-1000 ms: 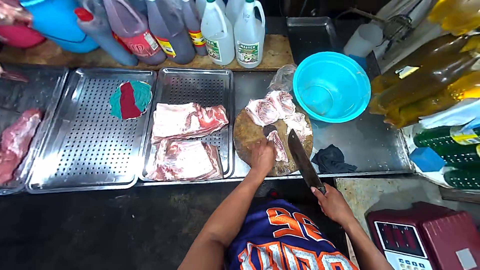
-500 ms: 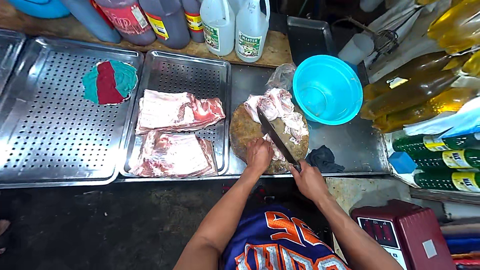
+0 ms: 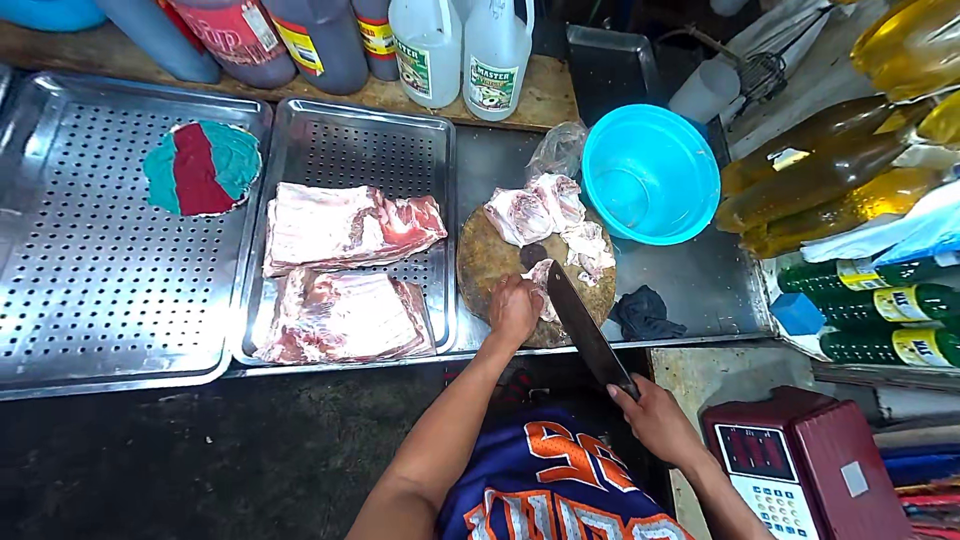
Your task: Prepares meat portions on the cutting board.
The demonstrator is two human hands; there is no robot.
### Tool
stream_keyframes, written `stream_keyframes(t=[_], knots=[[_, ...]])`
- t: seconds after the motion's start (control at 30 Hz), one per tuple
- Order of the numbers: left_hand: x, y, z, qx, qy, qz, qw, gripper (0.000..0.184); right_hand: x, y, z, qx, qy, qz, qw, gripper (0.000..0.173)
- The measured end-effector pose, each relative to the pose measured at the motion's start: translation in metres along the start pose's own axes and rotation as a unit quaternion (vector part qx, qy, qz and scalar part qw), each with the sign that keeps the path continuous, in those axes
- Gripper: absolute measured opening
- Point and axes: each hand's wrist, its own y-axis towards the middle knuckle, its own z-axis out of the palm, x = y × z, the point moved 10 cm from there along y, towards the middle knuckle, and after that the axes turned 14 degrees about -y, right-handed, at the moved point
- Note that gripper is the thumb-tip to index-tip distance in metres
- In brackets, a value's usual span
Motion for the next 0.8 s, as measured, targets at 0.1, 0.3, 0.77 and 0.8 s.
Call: stream_keyframes(t=[0.1, 0.3, 0.77, 0.8], knots=[[0.002, 0.000, -0.007, 0.002, -0.036, 0.019, 0.999, 0.018, -0.007, -0.004, 0.001, 0.024, 0.073, 0.000, 0.997, 0.041], [-0.002, -0.002, -0.006, 0.020, -0.024, 0.031, 0.999, 0.017, 0.060, 0.029, -0.031, -0.038, 0.019, -0.066, 0.997, 0.043], [0.015, -0.007, -0.040, -0.010, -0.087, -0.023, 0.996, 0.014, -0.028, 0.007, 0.040, 0.153, 0.234, -0.067, 0.958, 0.037], [0.014, -0.008, -0.042, -0.005, -0.089, -0.023, 0.996, 0.014, -0.030, 0.005, 0.038, 0.150, 0.246, -0.071, 0.955, 0.036]])
